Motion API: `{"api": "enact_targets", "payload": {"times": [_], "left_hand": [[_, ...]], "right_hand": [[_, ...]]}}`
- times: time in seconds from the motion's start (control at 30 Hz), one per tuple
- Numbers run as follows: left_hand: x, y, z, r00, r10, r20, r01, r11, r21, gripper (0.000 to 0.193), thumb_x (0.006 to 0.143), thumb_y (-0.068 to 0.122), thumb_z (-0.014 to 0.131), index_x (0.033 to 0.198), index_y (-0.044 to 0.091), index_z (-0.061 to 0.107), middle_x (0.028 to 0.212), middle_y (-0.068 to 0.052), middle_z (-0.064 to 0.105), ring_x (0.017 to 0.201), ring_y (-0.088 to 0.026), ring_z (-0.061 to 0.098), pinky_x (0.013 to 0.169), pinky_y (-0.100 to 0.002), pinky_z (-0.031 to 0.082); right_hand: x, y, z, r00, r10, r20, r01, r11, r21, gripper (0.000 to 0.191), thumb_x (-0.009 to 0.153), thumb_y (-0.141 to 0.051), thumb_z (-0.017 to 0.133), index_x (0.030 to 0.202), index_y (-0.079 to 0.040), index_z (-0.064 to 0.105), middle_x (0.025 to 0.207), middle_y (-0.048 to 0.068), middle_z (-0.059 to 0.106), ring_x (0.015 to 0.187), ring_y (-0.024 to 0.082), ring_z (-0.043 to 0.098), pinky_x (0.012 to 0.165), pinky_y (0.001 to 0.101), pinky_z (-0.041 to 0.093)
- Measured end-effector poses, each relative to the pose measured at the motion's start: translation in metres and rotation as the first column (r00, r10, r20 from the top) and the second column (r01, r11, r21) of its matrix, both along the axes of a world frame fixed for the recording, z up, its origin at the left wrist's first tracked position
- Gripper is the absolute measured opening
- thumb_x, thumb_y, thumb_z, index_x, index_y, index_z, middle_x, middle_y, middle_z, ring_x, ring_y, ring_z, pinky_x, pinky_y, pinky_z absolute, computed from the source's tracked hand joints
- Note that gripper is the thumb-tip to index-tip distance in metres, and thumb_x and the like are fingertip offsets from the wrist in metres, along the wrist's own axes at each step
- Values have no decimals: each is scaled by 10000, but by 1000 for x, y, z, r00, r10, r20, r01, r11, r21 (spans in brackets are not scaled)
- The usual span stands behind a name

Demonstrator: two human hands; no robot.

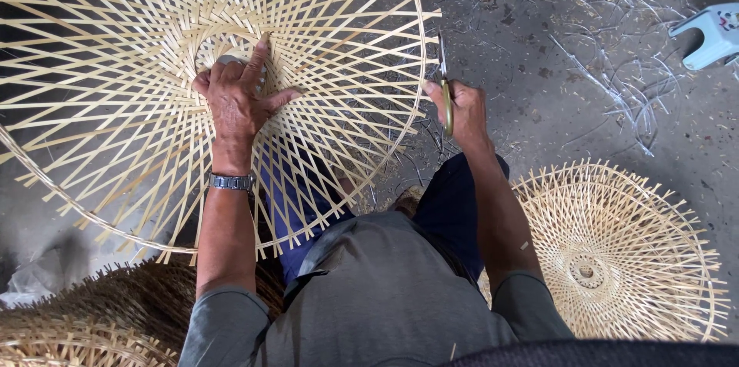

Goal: The person uses shears to trim the protruding ends of bamboo strips along the rim of a woven basket. They hold the basket steady with one hand while cutting the excess material with the other.

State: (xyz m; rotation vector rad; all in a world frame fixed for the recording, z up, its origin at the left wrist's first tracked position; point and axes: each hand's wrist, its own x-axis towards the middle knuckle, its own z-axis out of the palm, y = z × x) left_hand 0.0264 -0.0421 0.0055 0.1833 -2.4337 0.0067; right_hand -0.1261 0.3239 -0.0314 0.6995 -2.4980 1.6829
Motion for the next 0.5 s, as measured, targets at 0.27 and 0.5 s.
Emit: {"api": "enact_targets", "payload": {"times": [0.27,0.5], "left_hand": [[4,-4,6,1000,9,26,-8,999,-51,994,736,864,695,1552,303,607,922,-13,584,988,-226,566,995,-547,331],[4,5,9,999,14,31,-12,998,-62,964,708,857,692,1509,327,615,889,7,584,983,-218,581,1008,-551,326]], "right_hand": [[-16,15,-12,998,19,-63,-4,973,233,587,1003,-639,461,869,-96,637,646,33,620,565,178,609,528,379,488],[-22,1,-5,998,53,-35,-43,970,239,674,959,-737,396,843,-110,613,632,23,626,570,175,647,551,377,522]]}}
